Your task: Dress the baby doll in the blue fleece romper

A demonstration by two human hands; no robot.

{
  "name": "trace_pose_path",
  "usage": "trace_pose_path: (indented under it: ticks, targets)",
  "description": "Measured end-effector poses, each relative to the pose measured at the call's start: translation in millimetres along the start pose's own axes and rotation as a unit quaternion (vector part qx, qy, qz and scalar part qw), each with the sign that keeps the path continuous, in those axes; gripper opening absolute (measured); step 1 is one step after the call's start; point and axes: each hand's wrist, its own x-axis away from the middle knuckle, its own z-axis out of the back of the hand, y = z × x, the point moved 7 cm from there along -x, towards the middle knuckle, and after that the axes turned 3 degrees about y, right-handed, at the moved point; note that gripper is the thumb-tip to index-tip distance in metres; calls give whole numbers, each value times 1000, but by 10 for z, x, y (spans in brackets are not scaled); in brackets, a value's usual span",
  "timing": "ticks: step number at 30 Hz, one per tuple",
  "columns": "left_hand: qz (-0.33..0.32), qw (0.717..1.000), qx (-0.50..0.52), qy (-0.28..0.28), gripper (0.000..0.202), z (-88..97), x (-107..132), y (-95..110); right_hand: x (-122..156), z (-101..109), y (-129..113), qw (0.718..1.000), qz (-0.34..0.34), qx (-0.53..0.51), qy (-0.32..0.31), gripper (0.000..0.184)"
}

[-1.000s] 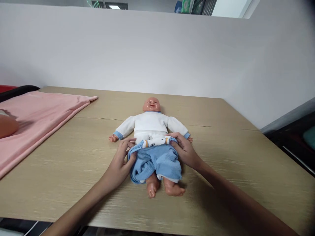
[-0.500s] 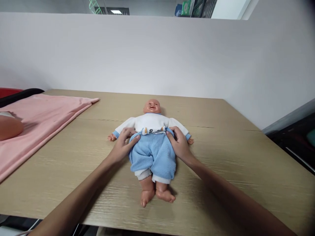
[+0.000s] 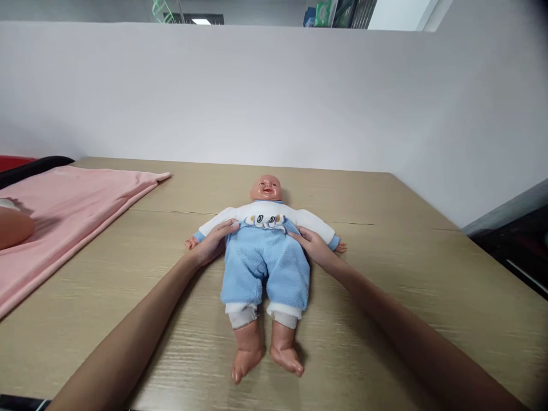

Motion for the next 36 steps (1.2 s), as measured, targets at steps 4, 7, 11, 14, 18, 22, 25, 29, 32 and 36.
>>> trace_pose_path:
  ticks: [4,7,11,14,18,22,25,29,32,36]
  targets:
    - [-8,978,-186,-91,32,112,156,157,276,152,-19,998,2,-12,-54,36]
    - [5,964,-227,-139,38,99,243,200,393,124,47,997,-23,-47,-53,41]
    - [28,991,-99,-83,36,37,228,26,462,-36,192,977,-116,-175,24,46]
    - [24,998,63,-18,40,-48,173,-148,473,-92,255,944,-181,-263,88,52]
    - [31,991,133,7,36,-212,164,-228,415,-45,233,961,-158,-206,97,66]
    - [43,989,138,-40,38,-358,203,-192,399,27,262,974,-125,-150,118,66]
    - [37,992,121,-26,39,-336,195,-188,383,84,248,980,-99,-111,132,59]
    - [32,995,90,-20,34,-298,170,-171,357,192,239,980,-94,-95,145,35]
    - [2,997,70,-42,33,-311,173,-100,362,242,197,983,-75,-93,141,32]
    - [-31,997,62,-19,37,-295,194,-38,404,234,81,985,-37,-92,140,39]
